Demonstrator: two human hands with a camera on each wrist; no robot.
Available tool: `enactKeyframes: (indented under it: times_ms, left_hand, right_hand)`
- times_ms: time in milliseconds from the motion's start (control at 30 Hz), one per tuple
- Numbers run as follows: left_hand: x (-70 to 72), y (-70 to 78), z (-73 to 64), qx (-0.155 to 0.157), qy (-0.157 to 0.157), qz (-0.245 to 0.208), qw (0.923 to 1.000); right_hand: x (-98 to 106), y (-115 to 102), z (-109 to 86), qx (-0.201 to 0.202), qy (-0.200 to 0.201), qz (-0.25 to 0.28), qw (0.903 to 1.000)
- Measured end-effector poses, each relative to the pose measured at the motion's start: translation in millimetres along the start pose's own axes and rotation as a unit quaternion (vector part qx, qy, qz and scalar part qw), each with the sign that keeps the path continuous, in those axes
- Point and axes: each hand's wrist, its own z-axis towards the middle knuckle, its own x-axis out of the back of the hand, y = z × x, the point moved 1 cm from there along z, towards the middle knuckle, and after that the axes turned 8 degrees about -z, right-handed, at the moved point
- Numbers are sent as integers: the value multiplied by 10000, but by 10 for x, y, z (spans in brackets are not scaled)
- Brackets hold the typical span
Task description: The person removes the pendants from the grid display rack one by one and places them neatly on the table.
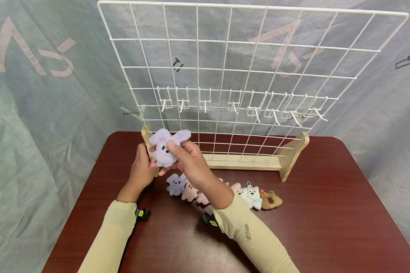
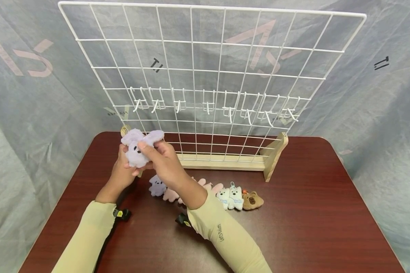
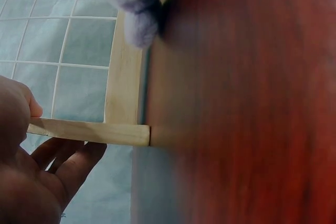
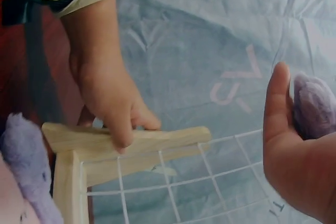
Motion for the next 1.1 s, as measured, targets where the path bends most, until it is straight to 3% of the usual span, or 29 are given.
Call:
enactKeyframes:
  times_ms: [167,367,500,633,933,1100]
  left_hand:
    - [2,-1,14,0,-49,71,10000]
    - [1,1,13,343,-133,164,9992]
    - [4,11,-3,258,-215,144,9993]
    - [31,30,0,-23,-194,78,9998]
    - [120,25,14,-157,-460,-418,9979]
    - [155,-5,45,26,-798,-655,9947]
  right_hand:
    - [67,86,-1,-328,407,-346,9980]
    - [90,228,-8,-862,957,-734,9890]
    - [79,352,-11,-1026,1103,-914,9843]
    - [81,455,-10,-1074,1010,-1080,9832]
    - [93,621,-24,-1433,621,-1638,9740]
    - [68,659,-51,-1915,253,-2259,9548]
